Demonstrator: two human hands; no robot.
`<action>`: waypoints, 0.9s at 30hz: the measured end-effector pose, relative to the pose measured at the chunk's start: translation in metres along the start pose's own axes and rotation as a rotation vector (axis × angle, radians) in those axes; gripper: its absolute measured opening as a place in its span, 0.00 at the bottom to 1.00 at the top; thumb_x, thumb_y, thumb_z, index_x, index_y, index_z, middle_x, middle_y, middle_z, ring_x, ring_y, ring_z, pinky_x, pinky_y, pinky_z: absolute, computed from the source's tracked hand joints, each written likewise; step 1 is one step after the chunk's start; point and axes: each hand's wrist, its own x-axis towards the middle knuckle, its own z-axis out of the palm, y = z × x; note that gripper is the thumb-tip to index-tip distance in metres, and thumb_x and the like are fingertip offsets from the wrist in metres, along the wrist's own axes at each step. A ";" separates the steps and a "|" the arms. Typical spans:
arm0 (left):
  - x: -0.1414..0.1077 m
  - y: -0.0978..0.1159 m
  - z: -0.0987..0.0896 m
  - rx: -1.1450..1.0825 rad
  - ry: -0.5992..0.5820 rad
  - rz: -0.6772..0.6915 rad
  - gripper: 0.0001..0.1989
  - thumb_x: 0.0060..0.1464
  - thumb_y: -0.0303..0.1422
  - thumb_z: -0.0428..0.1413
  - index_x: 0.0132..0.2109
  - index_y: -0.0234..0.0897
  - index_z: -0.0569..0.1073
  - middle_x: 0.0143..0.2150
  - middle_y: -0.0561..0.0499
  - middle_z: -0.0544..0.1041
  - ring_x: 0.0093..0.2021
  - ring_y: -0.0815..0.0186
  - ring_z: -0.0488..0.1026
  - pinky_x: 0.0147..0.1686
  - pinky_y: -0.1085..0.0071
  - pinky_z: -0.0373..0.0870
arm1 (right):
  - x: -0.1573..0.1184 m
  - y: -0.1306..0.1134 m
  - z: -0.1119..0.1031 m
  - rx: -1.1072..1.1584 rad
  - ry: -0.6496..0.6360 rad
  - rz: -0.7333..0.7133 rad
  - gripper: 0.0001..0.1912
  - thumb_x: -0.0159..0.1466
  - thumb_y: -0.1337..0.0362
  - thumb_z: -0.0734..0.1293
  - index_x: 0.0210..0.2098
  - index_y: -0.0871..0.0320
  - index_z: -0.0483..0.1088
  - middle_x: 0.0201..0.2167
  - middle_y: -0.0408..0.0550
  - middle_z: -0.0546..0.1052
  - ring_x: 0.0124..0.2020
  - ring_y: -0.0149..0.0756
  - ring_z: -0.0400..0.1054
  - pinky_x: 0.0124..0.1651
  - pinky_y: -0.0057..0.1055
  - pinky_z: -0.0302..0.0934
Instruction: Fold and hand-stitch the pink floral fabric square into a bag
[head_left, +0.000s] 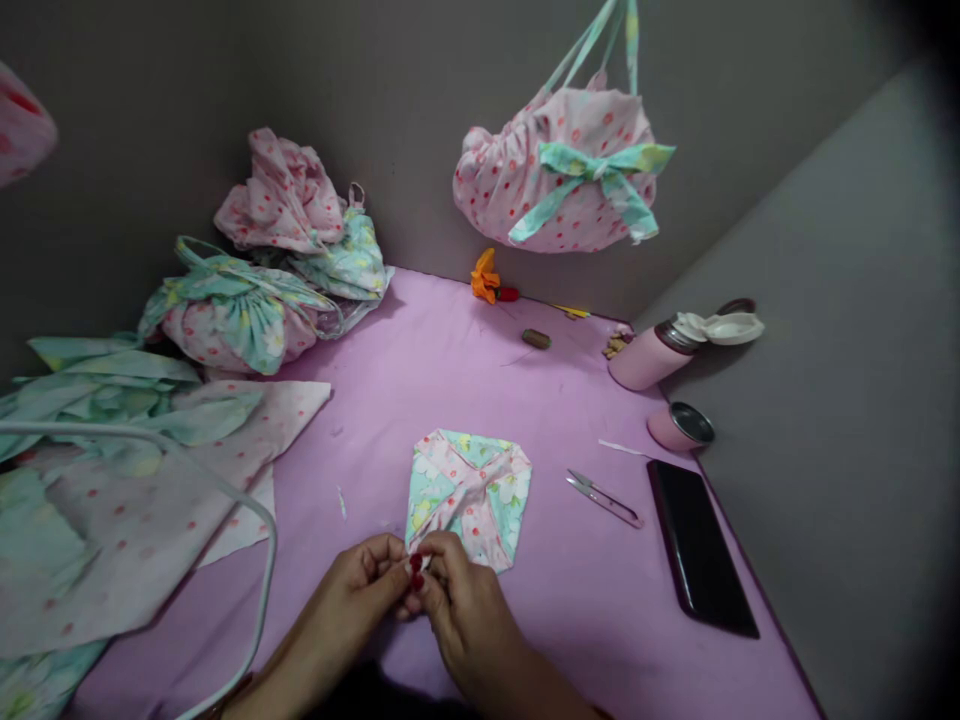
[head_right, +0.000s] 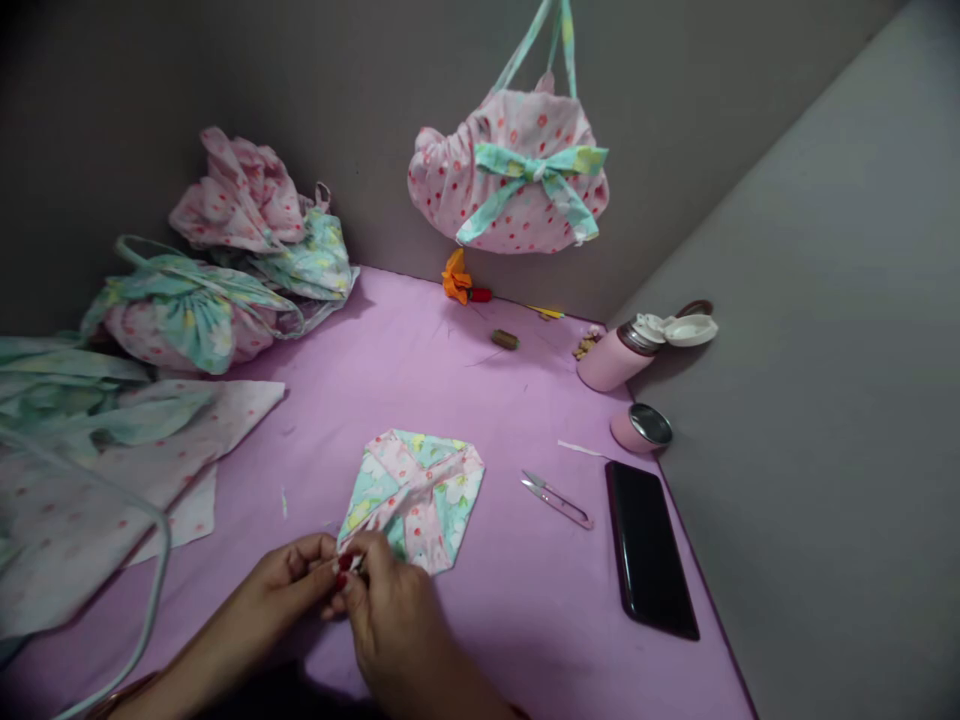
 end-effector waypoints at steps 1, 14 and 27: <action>0.000 -0.001 0.000 0.011 -0.004 0.009 0.11 0.44 0.37 0.60 0.24 0.35 0.69 0.18 0.58 0.71 0.21 0.72 0.65 0.25 0.75 0.59 | 0.000 0.001 0.000 -0.019 -0.006 -0.006 0.08 0.65 0.69 0.53 0.42 0.56 0.58 0.26 0.43 0.70 0.25 0.30 0.65 0.26 0.24 0.56; -0.003 0.006 0.005 0.112 0.017 -0.014 0.10 0.44 0.37 0.58 0.23 0.36 0.68 0.19 0.56 0.72 0.22 0.69 0.67 0.26 0.73 0.59 | -0.001 -0.008 -0.004 0.291 0.329 -0.134 0.09 0.66 0.67 0.54 0.34 0.56 0.63 0.30 0.47 0.68 0.30 0.32 0.66 0.33 0.30 0.61; -0.003 0.008 -0.004 0.267 0.138 -0.011 0.10 0.46 0.38 0.56 0.24 0.37 0.69 0.20 0.53 0.75 0.22 0.67 0.68 0.26 0.73 0.60 | 0.010 0.001 -0.012 0.913 0.776 0.188 0.12 0.61 0.55 0.62 0.31 0.54 0.56 0.15 0.32 0.53 0.12 0.21 0.44 0.14 0.18 0.42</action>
